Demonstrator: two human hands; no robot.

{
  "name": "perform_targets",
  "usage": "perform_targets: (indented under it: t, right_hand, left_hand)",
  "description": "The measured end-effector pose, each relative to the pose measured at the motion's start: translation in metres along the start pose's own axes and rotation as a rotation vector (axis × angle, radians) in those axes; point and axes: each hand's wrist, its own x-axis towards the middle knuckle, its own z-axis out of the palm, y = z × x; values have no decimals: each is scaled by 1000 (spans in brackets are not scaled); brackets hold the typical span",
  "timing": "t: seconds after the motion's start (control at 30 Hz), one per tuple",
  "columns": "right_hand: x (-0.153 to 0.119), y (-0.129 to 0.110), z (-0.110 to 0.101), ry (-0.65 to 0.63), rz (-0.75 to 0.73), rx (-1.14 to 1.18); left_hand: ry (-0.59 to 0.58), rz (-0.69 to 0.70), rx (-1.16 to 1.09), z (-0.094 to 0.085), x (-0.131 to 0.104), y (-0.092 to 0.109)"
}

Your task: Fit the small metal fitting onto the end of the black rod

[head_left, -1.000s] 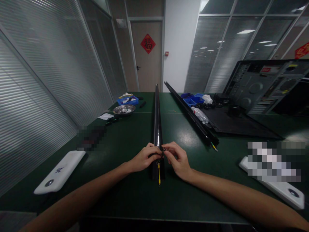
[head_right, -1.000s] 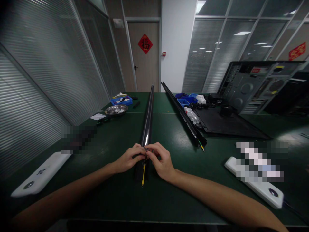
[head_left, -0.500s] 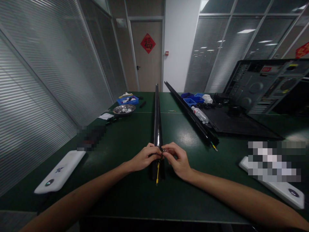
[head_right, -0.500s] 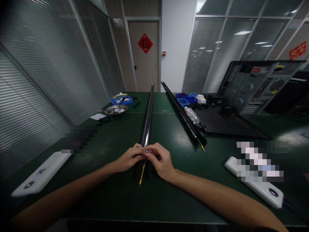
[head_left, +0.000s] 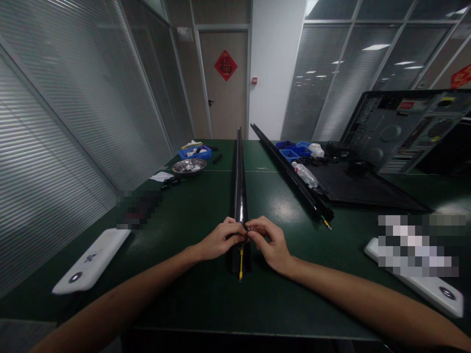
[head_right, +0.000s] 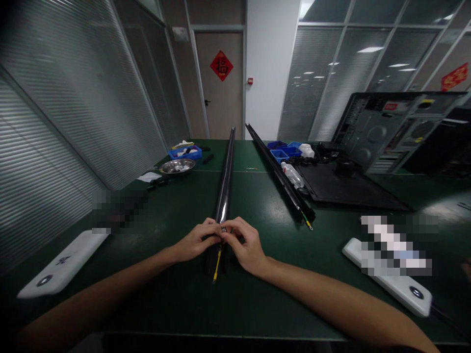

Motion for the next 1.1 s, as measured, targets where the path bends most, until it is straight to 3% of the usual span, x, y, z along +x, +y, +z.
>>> perform_targets:
  t: [1.1]
  right_hand:
    - [0,-3,-2,15,-50,-51]
  left_hand:
    - [18,40,9,2,-3,-5]
